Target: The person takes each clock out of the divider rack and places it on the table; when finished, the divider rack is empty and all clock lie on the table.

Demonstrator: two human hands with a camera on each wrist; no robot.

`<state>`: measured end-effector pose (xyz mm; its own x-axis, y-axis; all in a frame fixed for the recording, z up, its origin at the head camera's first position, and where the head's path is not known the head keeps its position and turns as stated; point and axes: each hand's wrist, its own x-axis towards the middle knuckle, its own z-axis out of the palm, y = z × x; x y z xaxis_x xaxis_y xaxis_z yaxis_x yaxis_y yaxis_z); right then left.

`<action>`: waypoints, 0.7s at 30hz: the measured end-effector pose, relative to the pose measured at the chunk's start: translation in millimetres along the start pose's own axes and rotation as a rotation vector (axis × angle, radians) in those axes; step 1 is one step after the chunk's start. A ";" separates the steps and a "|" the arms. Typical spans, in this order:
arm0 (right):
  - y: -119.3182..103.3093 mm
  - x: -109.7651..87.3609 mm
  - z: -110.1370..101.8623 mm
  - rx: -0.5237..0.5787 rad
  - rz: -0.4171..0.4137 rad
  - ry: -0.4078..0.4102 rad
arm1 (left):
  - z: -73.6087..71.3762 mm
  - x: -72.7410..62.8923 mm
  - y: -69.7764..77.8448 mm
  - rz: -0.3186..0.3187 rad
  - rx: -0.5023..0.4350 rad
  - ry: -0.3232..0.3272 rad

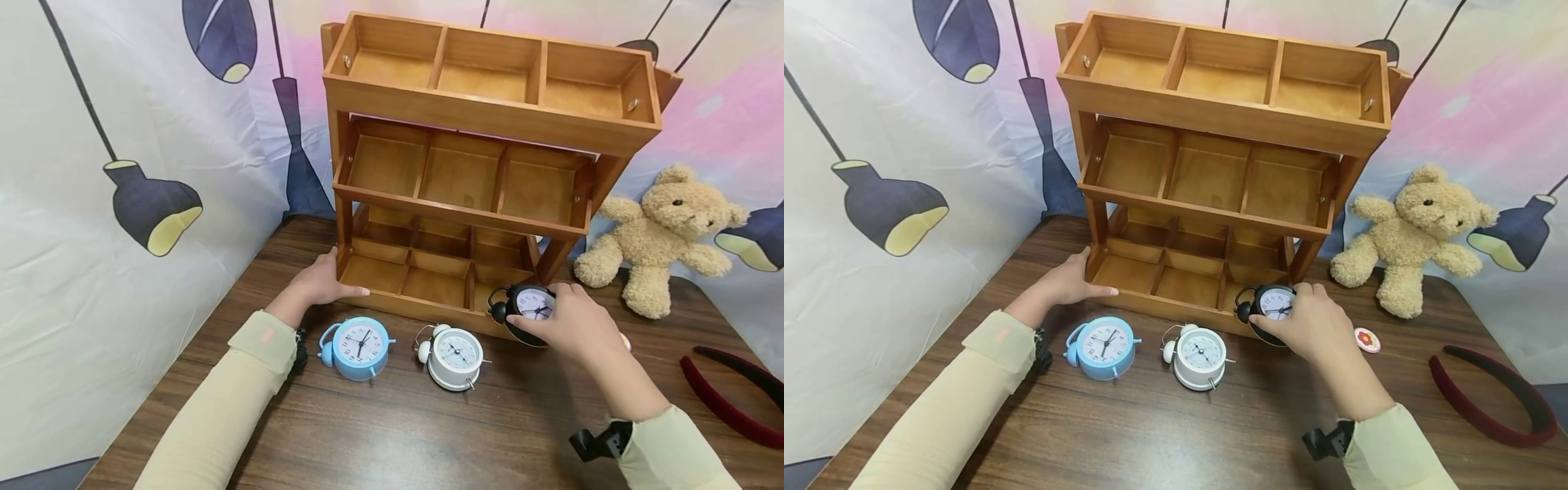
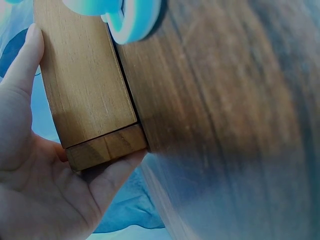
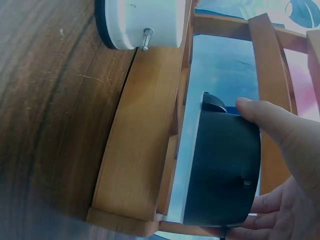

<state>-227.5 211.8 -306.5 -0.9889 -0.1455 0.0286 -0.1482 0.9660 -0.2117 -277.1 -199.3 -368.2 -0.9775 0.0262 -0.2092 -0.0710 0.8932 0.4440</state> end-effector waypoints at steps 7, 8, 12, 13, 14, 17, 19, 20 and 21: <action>7.1 -22.9 1.5 -0.021 -0.016 -0.001 | -0.7 0.0 0.1 0.004 0.000 0.003; 8.2 -25.9 2.5 -0.021 -0.022 0.005 | -0.6 0.2 0.0 0.005 0.000 0.004; 12.1 -36.9 8.0 -0.022 -0.046 0.026 | -0.5 0.5 0.1 0.007 -0.002 0.013; 13.1 -39.2 9.4 -0.018 -0.049 0.026 | -0.5 0.5 0.2 0.007 -0.003 0.014; 13.9 -41.6 10.7 -0.015 -0.052 0.023 | -0.6 0.1 0.3 0.006 -0.005 0.015; 17.1 -47.2 14.4 -0.009 -0.056 0.018 | -0.7 -0.3 0.6 0.004 -0.009 0.015; 19.0 -50.1 15.8 -0.012 -0.055 0.011 | -0.8 -0.8 0.8 0.002 -0.012 0.014; 20.1 -51.3 16.4 -0.012 -0.055 0.006 | -0.9 -1.0 0.9 0.001 -0.012 0.014; 21.2 -52.4 17.3 -0.009 -0.053 0.001 | -0.7 -0.9 1.0 0.000 -0.011 0.014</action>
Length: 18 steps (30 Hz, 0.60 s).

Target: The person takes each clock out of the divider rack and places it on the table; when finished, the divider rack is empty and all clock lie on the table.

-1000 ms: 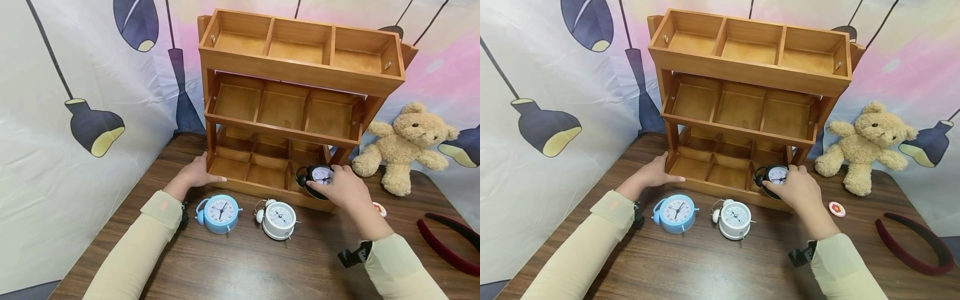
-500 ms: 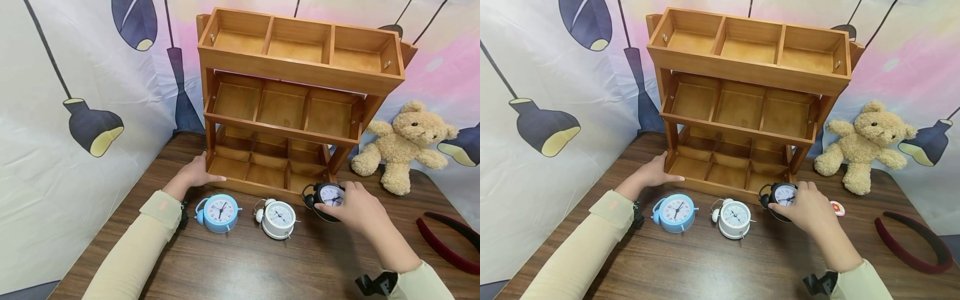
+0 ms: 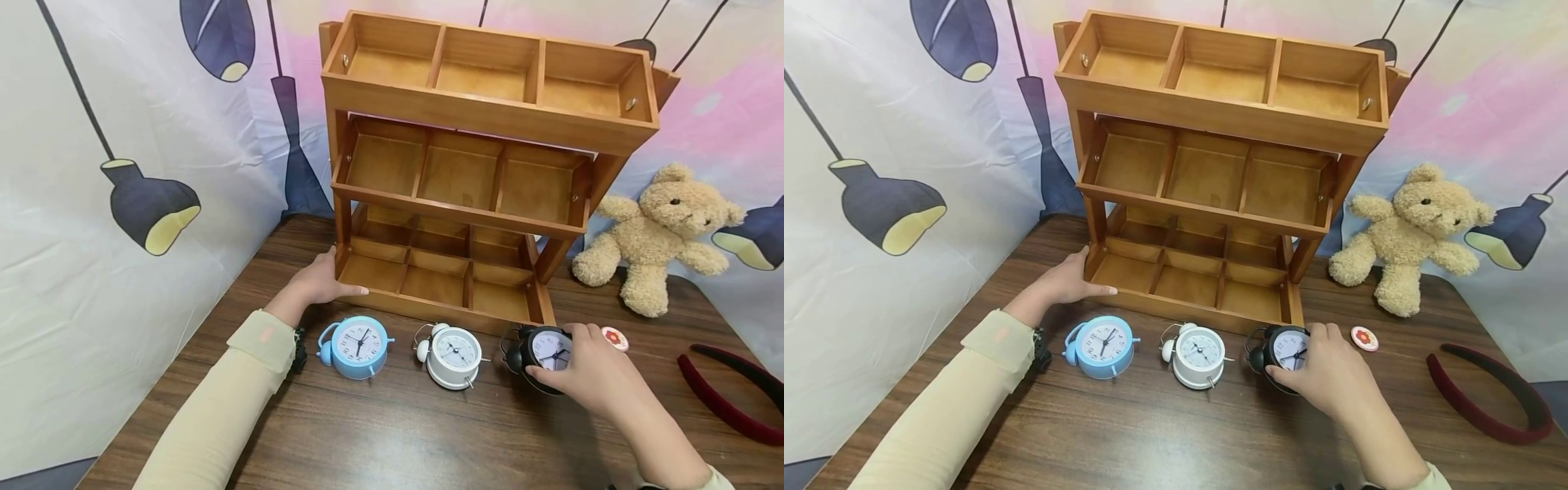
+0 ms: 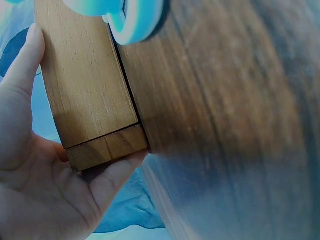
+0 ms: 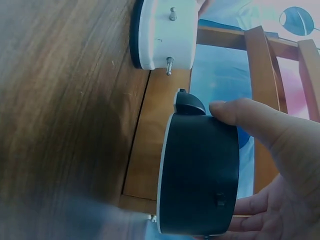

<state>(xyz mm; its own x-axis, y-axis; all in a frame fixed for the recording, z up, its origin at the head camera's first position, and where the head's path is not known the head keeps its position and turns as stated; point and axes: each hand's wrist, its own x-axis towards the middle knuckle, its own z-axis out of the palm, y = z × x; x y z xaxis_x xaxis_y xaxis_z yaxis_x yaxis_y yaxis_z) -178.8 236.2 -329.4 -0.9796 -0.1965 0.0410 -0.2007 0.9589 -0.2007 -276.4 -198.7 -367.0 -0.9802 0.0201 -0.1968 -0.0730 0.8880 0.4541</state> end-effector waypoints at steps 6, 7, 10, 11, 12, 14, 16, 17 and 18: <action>4.7 -5.7 6.7 0.017 0.001 -0.035 | -0.2 -0.6 0.6 -0.003 0.002 0.000; 5.5 -6.4 7.9 0.017 0.000 -0.036 | -0.3 -0.8 0.7 -0.003 0.002 0.000; 7.6 -8.2 11.3 0.017 0.002 -0.040 | -0.4 -1.2 1.0 -0.005 0.003 -0.001; 8.1 -8.6 12.4 0.017 0.003 -0.037 | -0.4 -1.3 1.0 -0.005 0.003 0.000; 8.7 -8.9 13.4 0.016 0.004 -0.036 | -0.4 -1.2 1.0 -0.004 0.003 0.000; 9.6 -9.0 14.4 0.016 0.010 -0.043 | -0.2 -1.0 0.7 -0.003 0.005 0.001; 10.5 -9.0 15.2 0.019 0.016 -0.052 | -0.3 -1.2 0.8 -0.002 0.006 0.000; 11.2 -9.2 15.9 0.022 0.019 -0.054 | -0.1 -1.1 0.8 -0.001 0.006 0.000; 12.0 -9.3 16.3 0.023 0.023 -0.060 | 0.1 -1.1 0.7 0.000 0.008 0.001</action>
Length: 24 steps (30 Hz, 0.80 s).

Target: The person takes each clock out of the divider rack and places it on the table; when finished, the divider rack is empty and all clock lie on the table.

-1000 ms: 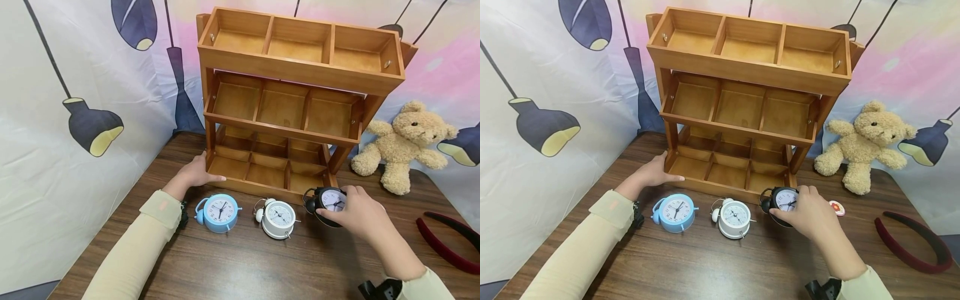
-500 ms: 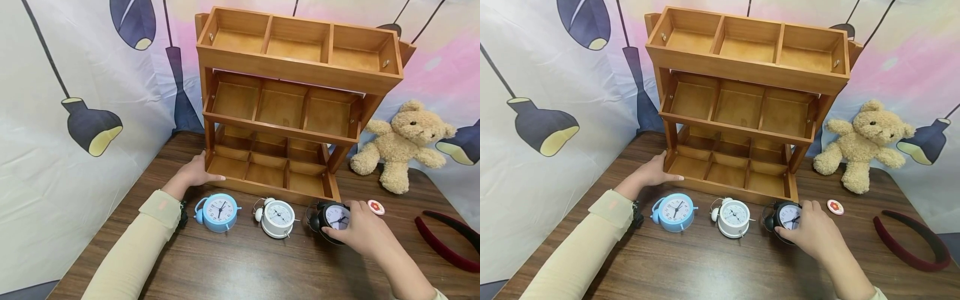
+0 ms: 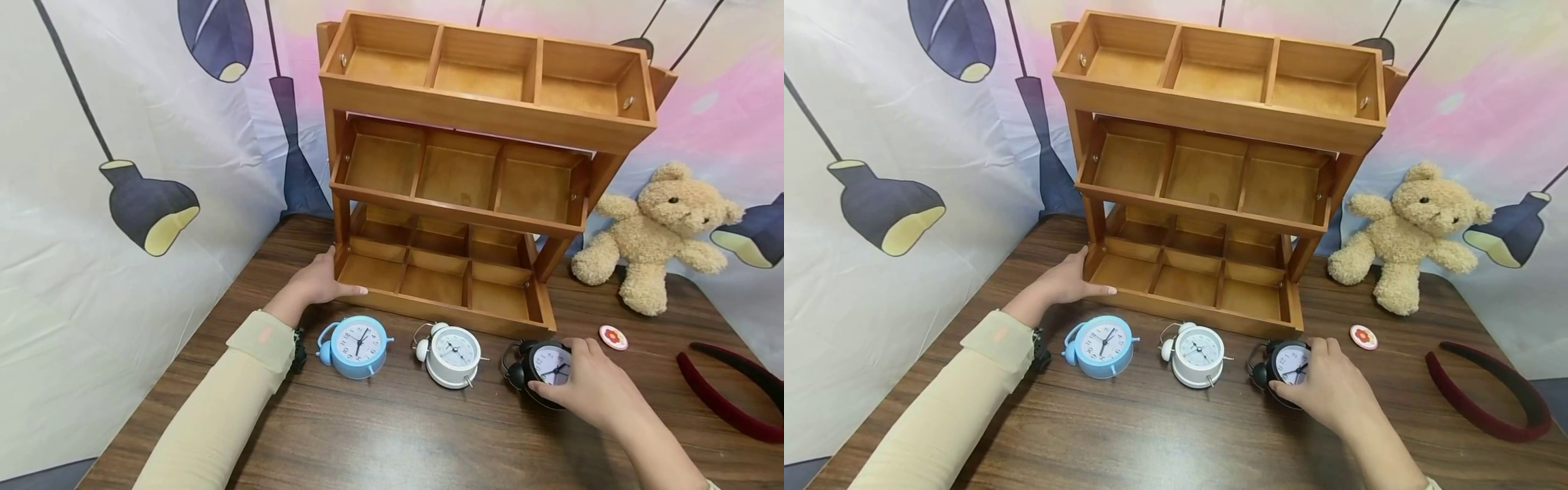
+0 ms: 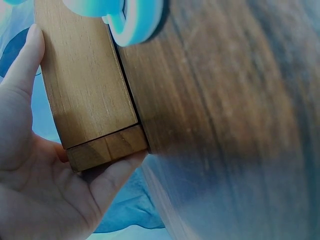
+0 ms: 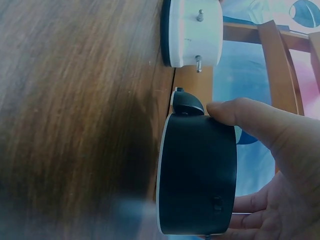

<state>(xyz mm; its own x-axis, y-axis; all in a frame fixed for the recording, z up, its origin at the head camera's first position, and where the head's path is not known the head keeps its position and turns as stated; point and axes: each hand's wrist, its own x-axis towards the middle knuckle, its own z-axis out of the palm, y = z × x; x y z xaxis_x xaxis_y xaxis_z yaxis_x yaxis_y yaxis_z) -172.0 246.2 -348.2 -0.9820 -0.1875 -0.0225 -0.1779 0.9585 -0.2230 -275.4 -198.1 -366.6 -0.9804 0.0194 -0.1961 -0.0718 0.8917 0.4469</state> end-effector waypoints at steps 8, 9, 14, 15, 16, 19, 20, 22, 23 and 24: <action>4.5 0.4 3.5 0.003 0.012 -0.020 | 0.6 -0.1 -0.2 0.002 -0.001 0.005; 5.0 0.9 3.8 0.001 0.013 -0.023 | 0.6 -0.2 -0.2 0.002 -0.003 0.004; 8.0 1.3 6.2 0.000 0.017 -0.021 | -0.3 -1.2 0.9 0.000 -0.008 -0.006; 8.6 1.4 6.8 0.000 0.019 -0.022 | -0.4 -1.5 1.1 0.001 -0.010 -0.005; 9.0 1.3 7.4 0.002 0.019 -0.022 | -0.5 -1.7 1.2 0.001 -0.011 -0.005; 10.4 1.7 9.0 0.007 0.023 -0.029 | -1.0 -2.2 1.3 0.003 -0.012 -0.001; 10.8 1.9 9.6 0.008 0.025 -0.034 | -1.0 -2.3 1.1 0.004 -0.013 -0.001; 11.4 2.6 10.5 0.011 0.031 -0.045 | -1.0 -2.6 0.9 0.004 -0.013 -0.002; 11.7 2.8 10.9 0.012 0.033 -0.050 | -1.0 -2.7 0.9 0.004 -0.015 -0.002; 12.0 3.0 11.3 0.013 0.035 -0.053 | -0.9 -2.8 0.8 0.003 -0.016 -0.002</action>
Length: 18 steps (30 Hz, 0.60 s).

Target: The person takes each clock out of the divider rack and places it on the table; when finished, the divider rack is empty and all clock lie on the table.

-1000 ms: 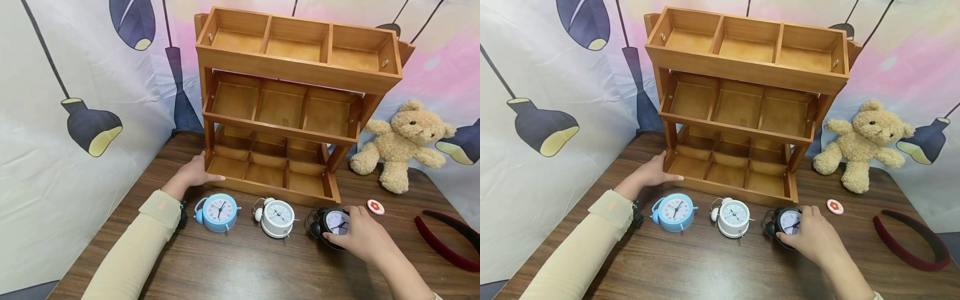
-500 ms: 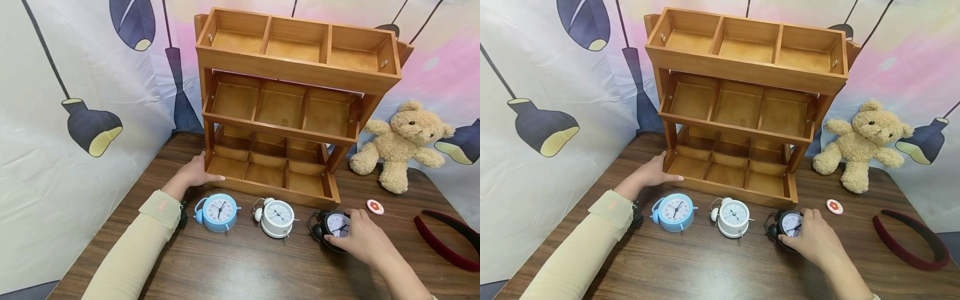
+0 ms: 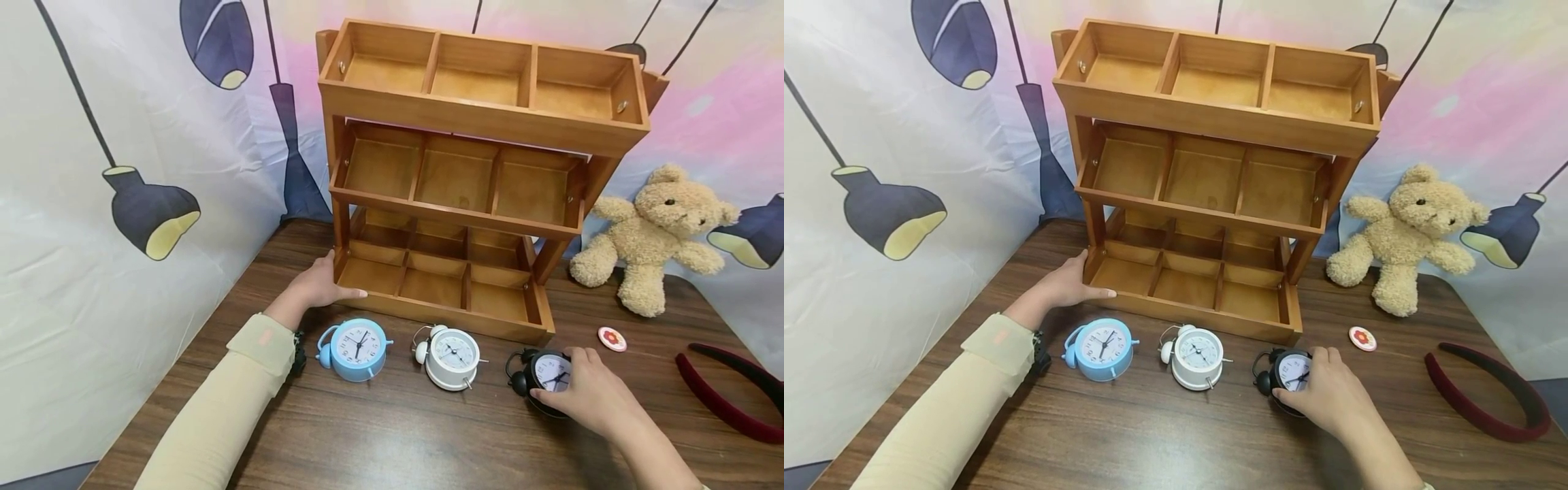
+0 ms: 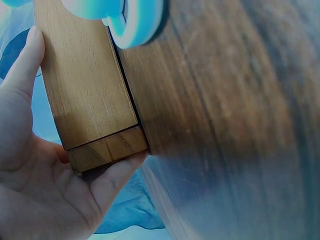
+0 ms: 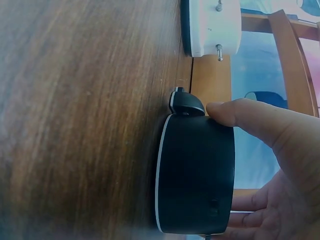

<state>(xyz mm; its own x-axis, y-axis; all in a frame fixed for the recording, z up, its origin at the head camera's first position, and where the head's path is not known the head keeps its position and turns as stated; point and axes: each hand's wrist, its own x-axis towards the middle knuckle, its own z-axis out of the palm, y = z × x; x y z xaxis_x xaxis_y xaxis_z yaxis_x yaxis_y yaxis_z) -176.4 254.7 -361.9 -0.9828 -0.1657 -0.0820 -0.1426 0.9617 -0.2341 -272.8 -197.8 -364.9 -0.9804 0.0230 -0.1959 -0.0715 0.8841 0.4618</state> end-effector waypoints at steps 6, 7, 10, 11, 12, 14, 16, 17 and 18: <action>0.6 0.7 2.4 0.005 0.006 -0.008 | 0.1 0.4 -0.8 0.001 -0.015 0.006; 0.7 0.6 2.6 0.005 0.006 -0.007 | 0.1 0.7 -0.8 0.003 -0.017 0.006; 0.7 0.9 2.6 0.005 0.004 -0.014 | 0.5 0.5 -1.6 0.001 -0.022 0.003; 0.5 0.7 2.7 0.006 0.004 -0.018 | 0.6 0.3 -1.9 0.000 -0.024 0.002; 0.2 0.3 2.6 0.003 0.002 -0.022 | 0.7 0.2 -2.3 -0.002 -0.026 -0.001; -0.8 -0.5 1.9 -0.010 -0.006 -0.030 | 0.9 -0.2 -2.9 -0.006 -0.033 -0.005; -2.9 -1.0 1.0 -0.023 -0.017 -0.025 | 0.6 -0.7 -3.7 -0.011 -0.041 -0.010; -4.4 -1.0 0.6 -0.031 -0.020 -0.017 | 0.5 -1.0 -4.1 -0.012 -0.047 -0.012; -6.3 -0.8 -0.2 -0.038 -0.025 -0.007 | 0.2 -1.3 -4.4 -0.010 -0.054 -0.014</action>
